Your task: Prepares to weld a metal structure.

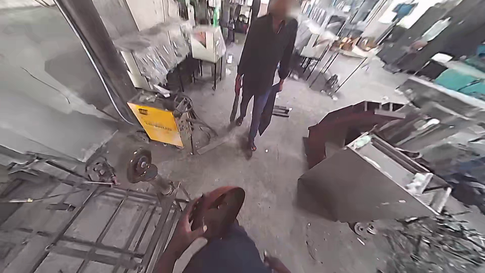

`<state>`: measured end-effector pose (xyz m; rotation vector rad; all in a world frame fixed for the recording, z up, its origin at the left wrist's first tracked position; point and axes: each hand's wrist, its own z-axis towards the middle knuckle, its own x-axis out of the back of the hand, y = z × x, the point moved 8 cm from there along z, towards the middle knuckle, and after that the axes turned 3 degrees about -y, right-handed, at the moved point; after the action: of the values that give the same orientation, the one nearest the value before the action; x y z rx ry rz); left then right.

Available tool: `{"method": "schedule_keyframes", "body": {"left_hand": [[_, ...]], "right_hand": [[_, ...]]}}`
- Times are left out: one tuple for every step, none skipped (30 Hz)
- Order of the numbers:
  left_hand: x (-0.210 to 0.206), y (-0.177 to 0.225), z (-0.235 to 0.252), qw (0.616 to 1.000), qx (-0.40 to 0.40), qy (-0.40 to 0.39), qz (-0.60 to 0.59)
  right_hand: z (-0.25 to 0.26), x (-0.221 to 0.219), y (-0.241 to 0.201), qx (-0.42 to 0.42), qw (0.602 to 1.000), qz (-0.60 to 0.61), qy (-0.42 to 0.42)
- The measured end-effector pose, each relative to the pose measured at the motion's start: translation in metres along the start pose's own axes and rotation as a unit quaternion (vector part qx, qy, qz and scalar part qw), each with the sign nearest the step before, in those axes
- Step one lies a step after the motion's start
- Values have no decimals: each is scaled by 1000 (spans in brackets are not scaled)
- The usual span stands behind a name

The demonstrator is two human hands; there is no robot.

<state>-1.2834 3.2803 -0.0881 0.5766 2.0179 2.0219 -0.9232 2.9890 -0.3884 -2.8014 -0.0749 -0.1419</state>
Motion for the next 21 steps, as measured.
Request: {"method": "schedule_keyframes", "body": {"left_hand": [[3, -5, 29, 1000, 4, 9, 1], [6, -6, 58, 1000, 12, 22, 2], [12, -4, 86, 999, 19, 40, 6], [17, 0, 111, 998, 23, 57, 14], [26, 6, 136, 997, 22, 75, 26], [36, 12, 159, 995, 21, 91, 39], [47, 15, 175, 993, 23, 102, 55], [57, 16, 188, 991, 18, 117, 67], [65, 19, 201, 988, 7, 134, 72], [76, 24, 212, 985, -10, 156, 77], [89, 27, 221, 980, -22, 180, 81], [103, 29, 229, 975, -24, 208, 75], [118, 29, 236, 968, -17, 240, 72], [133, 29, 244, 961, -23, 267, 70], [145, 27, 251, 956, -22, 285, 64], [157, 25, 258, 951, -20, 302, 55], [174, 23, 269, 946, -27, 319, 53], [192, 21, 278, 941, -38, 332, 50], [207, 18, 285, 937, -58, 342, 38], [222, 16, 291, 932, -70, 356, 24], [241, 12, 295, 924, -72, 374, 24]], "right_hand": [[26, 14, -20, -8, 1000, 18, -6], [46, 34, -47, -12, 1000, 27, 1], [59, 57, -85, -15, 1000, 11, 17], [62, 78, -128, -19, 999, -23, 33], [70, 98, -180, -12, 997, -59, 43], [80, 115, -235, 2, 994, -97, 47], [89, 126, -285, 17, 989, -136, 46], [97, 138, -331, 23, 983, -176, 42], [106, 152, -380, 23, 974, -224, 38], [118, 157, -434, 36, 958, -283, 36], [128, 151, -493, 66, 935, -346, 35], [135, 139, -553, 109, 904, -411, 37], [140, 120, -610, 157, 868, -470, 38], [147, 96, -661, 204, 827, -522, 33], [156, 74, -701, 236, 791, -563, 30], [168, 51, -737, 256, 764, -591, 30], [176, 19, -774, 269, 745, -609, 28], [184, -17, -805, 272, 734, -621, 16], [190, -52, -828, 275, 718, -639, 0], [194, -87, -847, 275, 695, -664, -20], [194, -129, -867, 281, 666, -689, -43]]}}
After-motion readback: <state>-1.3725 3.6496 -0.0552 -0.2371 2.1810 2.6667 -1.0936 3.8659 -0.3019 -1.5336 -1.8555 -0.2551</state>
